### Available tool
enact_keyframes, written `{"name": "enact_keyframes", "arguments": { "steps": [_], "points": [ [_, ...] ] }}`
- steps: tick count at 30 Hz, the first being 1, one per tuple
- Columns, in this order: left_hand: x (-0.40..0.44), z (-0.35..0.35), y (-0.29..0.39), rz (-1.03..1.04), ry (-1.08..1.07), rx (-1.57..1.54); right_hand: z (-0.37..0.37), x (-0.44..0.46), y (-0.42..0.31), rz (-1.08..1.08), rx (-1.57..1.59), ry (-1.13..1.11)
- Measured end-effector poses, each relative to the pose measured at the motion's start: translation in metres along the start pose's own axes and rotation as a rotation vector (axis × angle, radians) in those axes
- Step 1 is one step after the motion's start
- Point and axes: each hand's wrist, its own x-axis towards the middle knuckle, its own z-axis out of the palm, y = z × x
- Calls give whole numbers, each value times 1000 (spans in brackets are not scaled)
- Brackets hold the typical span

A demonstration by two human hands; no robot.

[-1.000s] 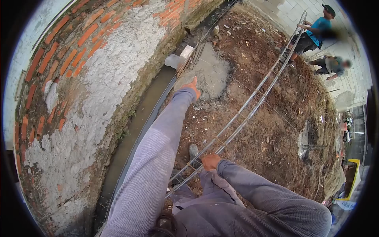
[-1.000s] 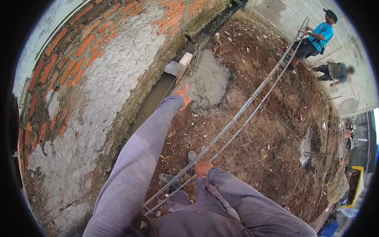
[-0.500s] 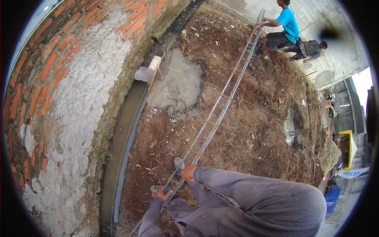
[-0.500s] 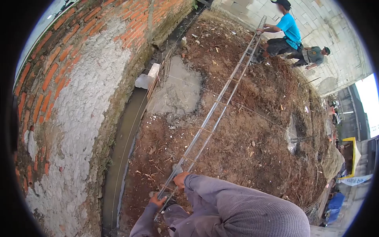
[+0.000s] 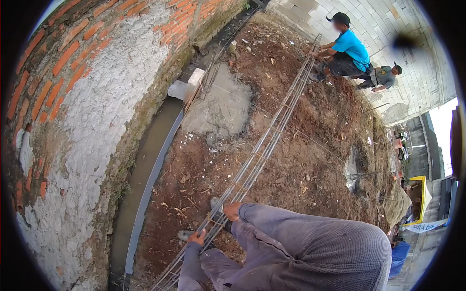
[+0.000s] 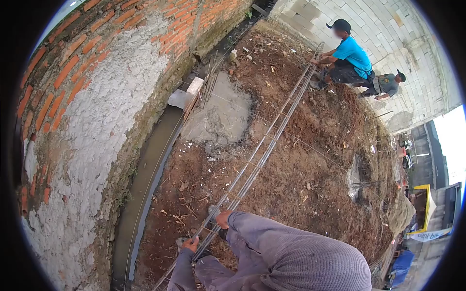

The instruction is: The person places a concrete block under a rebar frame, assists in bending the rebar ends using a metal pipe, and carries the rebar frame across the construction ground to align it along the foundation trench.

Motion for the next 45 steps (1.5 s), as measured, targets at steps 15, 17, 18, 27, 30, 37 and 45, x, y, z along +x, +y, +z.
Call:
{"name": "enact_keyframes", "arguments": {
  "steps": [15,17,18,27,30,37,45],
  "points": [
    [76,7,-13,-128,-132,72,-72,-27,-31,114,-135,-159],
    [79,11,-19,-127,-142,58,-68,-19,-28,118,-137,-214],
    [80,9,-17,-118,-132,86,-66,-16,-26,103,-175,-185],
    [82,9,-16,-107,-113,35,-80,-34,-52,121,-217,-34],
    [91,5,-21,-96,-195,46,-56,-56,-44,-140,-37,486],
    [114,23,-42,-81,-79,-29,-11,-125,-42,15,-3,404],
    [120,12,-48,-51,-46,-37,46,-134,-76,237,94,287]
  ]
}}
